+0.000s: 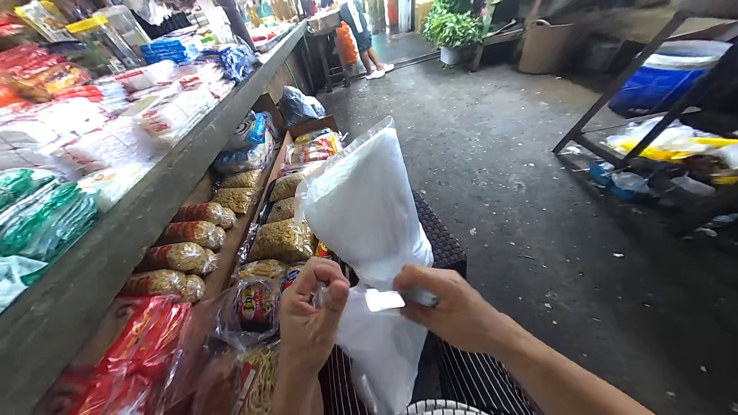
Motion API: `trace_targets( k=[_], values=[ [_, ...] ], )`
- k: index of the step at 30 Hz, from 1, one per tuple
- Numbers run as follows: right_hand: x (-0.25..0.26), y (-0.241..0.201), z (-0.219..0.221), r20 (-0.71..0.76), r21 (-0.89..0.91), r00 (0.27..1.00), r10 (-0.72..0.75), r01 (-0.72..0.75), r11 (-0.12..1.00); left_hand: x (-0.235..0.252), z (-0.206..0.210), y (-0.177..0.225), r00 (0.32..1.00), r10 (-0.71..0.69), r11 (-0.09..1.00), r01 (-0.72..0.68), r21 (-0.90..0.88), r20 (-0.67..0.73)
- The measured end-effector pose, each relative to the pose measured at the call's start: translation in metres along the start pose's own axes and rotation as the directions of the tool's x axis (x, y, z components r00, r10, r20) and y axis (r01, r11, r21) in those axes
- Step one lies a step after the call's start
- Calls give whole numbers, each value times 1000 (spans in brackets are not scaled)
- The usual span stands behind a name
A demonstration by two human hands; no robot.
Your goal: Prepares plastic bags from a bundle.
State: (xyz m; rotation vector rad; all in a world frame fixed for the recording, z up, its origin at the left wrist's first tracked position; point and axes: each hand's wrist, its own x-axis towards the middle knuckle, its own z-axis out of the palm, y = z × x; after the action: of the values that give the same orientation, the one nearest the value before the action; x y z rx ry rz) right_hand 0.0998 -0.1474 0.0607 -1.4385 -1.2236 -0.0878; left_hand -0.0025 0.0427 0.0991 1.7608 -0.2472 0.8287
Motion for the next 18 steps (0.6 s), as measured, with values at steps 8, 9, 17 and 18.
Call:
trace_targets(
  k=[8,9,17,18],
  values=[
    [10,-9,-34,-22,48,1000,15,-14,999,-4,2,-5,995,-38,973,59,-225,94],
    [10,-9,-35,-25,39,1000,11,-10,999,-4,7,-4,997,-63,971,72,-230,45],
    [15,-1,-29,-78,24,997,-28,30,999,0,22,-9,992,-129,891,115,-438,-1],
    [16,-2,-27,-83,35,996,-27,30,999,0,25,-10,990,-139,883,122,-454,-4]
  ],
)
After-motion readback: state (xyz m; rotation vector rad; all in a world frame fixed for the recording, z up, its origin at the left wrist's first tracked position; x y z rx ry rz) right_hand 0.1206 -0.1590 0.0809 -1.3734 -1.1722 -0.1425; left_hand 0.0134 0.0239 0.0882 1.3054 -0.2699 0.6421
